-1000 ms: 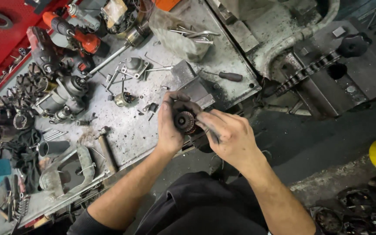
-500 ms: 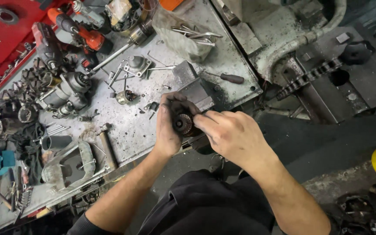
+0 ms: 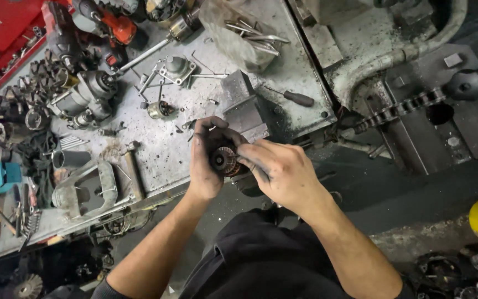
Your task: The person holds a cylindrical mechanical component and uses a small metal tool to manipulate its internal parts. They rotate the component and adjust the tool's position repeatedly while working at a cluttered metal workbench.
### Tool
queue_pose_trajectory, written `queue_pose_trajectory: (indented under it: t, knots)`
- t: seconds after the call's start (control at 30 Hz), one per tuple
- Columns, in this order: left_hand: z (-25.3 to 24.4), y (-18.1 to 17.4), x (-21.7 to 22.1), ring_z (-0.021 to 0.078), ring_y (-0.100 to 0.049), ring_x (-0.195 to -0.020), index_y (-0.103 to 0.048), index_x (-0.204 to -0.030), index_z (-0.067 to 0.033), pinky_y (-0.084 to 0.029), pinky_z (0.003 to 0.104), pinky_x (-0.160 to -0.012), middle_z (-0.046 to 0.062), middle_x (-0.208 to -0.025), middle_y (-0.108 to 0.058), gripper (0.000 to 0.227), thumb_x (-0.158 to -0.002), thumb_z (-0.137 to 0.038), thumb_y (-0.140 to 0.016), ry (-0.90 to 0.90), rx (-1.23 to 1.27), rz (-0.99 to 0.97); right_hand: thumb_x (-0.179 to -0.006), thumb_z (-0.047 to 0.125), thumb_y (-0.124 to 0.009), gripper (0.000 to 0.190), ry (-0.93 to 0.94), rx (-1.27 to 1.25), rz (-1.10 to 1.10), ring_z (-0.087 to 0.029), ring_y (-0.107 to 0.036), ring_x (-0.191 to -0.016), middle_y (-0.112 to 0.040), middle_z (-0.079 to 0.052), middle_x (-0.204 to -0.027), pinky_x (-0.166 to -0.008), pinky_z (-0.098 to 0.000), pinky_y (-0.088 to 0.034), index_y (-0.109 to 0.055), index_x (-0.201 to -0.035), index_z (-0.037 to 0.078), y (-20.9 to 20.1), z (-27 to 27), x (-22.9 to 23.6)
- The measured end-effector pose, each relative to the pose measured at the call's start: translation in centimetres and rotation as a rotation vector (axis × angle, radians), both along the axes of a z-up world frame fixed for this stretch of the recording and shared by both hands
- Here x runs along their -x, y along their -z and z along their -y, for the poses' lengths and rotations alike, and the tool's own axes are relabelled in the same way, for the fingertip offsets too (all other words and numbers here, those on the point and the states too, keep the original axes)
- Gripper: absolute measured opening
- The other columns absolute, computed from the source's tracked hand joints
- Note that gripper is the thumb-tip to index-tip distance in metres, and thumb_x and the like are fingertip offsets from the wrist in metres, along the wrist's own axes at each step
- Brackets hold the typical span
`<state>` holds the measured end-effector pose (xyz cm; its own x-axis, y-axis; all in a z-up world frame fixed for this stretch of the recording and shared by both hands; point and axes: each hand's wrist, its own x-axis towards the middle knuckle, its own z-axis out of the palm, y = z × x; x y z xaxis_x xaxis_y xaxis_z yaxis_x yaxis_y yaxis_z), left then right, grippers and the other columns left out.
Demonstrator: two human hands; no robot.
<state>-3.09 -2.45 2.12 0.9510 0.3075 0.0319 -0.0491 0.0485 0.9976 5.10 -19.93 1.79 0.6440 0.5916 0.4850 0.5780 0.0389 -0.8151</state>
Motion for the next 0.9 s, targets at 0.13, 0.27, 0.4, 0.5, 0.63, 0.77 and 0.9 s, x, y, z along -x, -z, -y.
queue_pose_trajectory:
  t: [0.13,0.27,0.4,0.5,0.63,0.77,0.9]
  knots:
    - [0.2,-0.1,-0.1,0.0229,-0.063,-0.094,-0.041,-0.129,-0.0040,-0.055,0.035,-0.084,0.015,-0.100,-0.063,0.061,-0.109,-0.061,-0.036,-0.025,0.009,0.005,-0.086,0.008,-0.077,0.027,-0.048,-0.039,0.000,-0.032,-0.072,-0.082,-0.072,-0.010,-0.100,-0.071,-0.0391,-0.058,-0.069,-0.112,0.007,0.5,-0.1,-0.6]
    - [0.3,0.0,0.1,0.0230,-0.064,-0.093,-0.041,-0.129,-0.0041,-0.055,0.035,-0.084,0.015,-0.099,-0.064,0.060,-0.109,-0.061,-0.034,-0.048,-0.002,-0.017,-0.079,0.006,-0.078,0.036,-0.079,0.000,0.121,-0.030,-0.070,-0.083,-0.071,-0.010,-0.102,-0.073,-0.0392,-0.057,-0.068,-0.114,0.007,0.6,0.1,-1.2]
    - [0.3,-0.4,0.0,0.0218,-0.062,-0.093,-0.041,-0.130,-0.0042,-0.053,0.034,-0.085,0.016,-0.099,-0.064,0.061,-0.109,-0.061,-0.032,-0.052,-0.038,-0.047,-0.074,0.002,-0.075,0.039,-0.044,0.110,0.280,-0.025,-0.069,-0.082,-0.070,-0.006,-0.097,-0.070,-0.0383,-0.054,-0.067,-0.111,0.008,-0.5,0.5,-1.4]
    - [0.4,-0.5,0.1,0.0213,-0.062,-0.092,-0.041,-0.132,-0.0040,-0.053,0.034,-0.086,0.016,-0.099,-0.064,0.062,-0.110,-0.061,-0.031,-0.036,-0.065,-0.044,-0.071,0.002,-0.075,0.040,-0.044,0.217,0.333,-0.024,-0.068,-0.077,-0.070,-0.004,-0.091,-0.064,-0.0387,-0.052,-0.069,-0.110,0.010,-1.2,0.9,-1.8]
    - [0.7,-0.9,0.3,0.0217,-0.062,-0.093,-0.040,-0.133,-0.0039,-0.053,0.034,-0.086,0.016,-0.100,-0.064,0.063,-0.109,-0.061,-0.031,-0.039,-0.061,-0.047,-0.072,0.004,-0.075,0.038,-0.091,0.312,0.332,-0.023,-0.068,-0.075,-0.071,-0.003,-0.088,-0.062,-0.0390,-0.051,-0.070,-0.109,0.010,-1.4,1.2,-2.3]
    - [0.4,-0.8,-0.3,0.0223,-0.062,-0.094,-0.039,-0.134,-0.0035,-0.053,0.034,-0.085,0.016,-0.100,-0.063,0.064,-0.109,-0.062,-0.032,-0.062,-0.050,-0.055,-0.075,0.007,-0.073,0.037,-0.064,0.111,0.283,-0.021,-0.069,-0.087,-0.072,-0.004,-0.100,-0.070,-0.0350,-0.052,-0.068,-0.111,0.011,-0.2,0.9,-3.2]
    - [0.7,-0.5,0.6,0.0229,-0.062,-0.093,-0.038,-0.134,-0.0032,-0.053,0.035,-0.084,0.017,-0.101,-0.063,0.065,-0.107,-0.062,-0.034,-0.111,0.003,-0.092,-0.078,0.007,-0.076,0.031,-0.114,0.196,0.246,-0.020,-0.070,-0.084,-0.073,0.000,-0.092,-0.065,-0.0363,-0.049,-0.070,-0.108,0.014,-1.1,0.5,-3.1]
